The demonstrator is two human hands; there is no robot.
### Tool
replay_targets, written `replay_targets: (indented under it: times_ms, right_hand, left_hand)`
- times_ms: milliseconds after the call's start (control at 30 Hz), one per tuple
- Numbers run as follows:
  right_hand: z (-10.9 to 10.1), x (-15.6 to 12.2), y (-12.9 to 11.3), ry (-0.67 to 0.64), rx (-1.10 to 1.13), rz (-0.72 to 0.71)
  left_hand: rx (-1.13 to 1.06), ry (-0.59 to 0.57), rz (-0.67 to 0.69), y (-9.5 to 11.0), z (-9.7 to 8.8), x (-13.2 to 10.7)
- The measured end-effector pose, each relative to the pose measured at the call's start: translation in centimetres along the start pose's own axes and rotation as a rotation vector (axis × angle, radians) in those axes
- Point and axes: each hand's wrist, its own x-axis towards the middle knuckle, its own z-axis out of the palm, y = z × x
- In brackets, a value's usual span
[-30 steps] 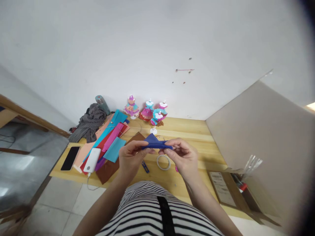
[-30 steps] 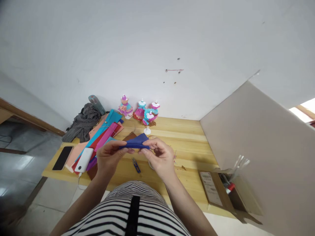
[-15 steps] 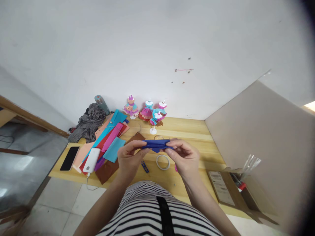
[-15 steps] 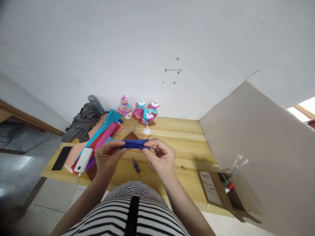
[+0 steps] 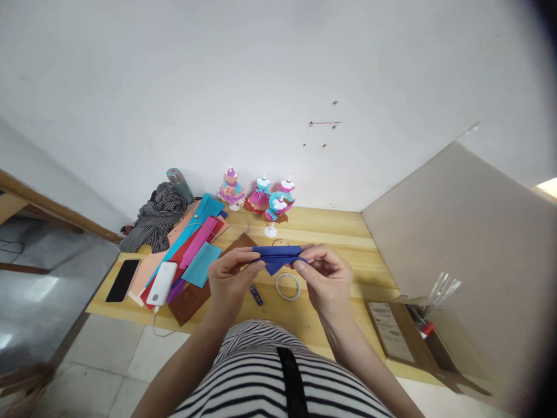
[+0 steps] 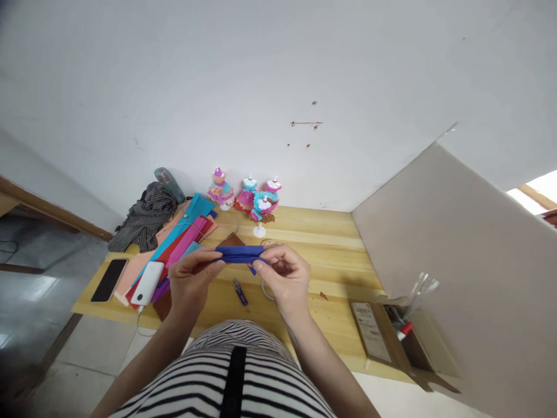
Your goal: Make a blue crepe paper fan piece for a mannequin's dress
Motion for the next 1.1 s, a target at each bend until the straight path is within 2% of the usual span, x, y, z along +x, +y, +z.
replay_targets:
  times_ms: [167,267,500,800,967,1100]
  right_hand:
    - [0.0,0.1,-0.3,0.005,-0.053,-0.014]
    - [0.0,0.2,-0.6,0.013,-0.056,-0.044]
    - [-0.1,0.1,-0.7,0.018,-0.009,-0.065]
    - [0.1,0.2,-1.2,-0.033,0.019,-0.138]
    - [0.4,0.2,-1.1,-0.021,0.004,-0.183]
    - [0.4,0.2,-0.9,-0.019,-0.019,-0.216]
  left_hand:
    - [-0.099,0.01,-0.109,0.0,0.1,-0.1]
    - [-0.117,0.013,-0.116,0.0,0.1,-0.2]
    - [-0.072,0.027,0.02,-0.2,0.2,-0.3]
    - [-0.035,0.005,0.087,-0.1,-0.1,-0.5]
    - [-0.098,-0.009,0.147,-0.5,0.0,-0.3]
    - [-0.007,-0.045,0.213,-0.6,-0.2,-0.2]
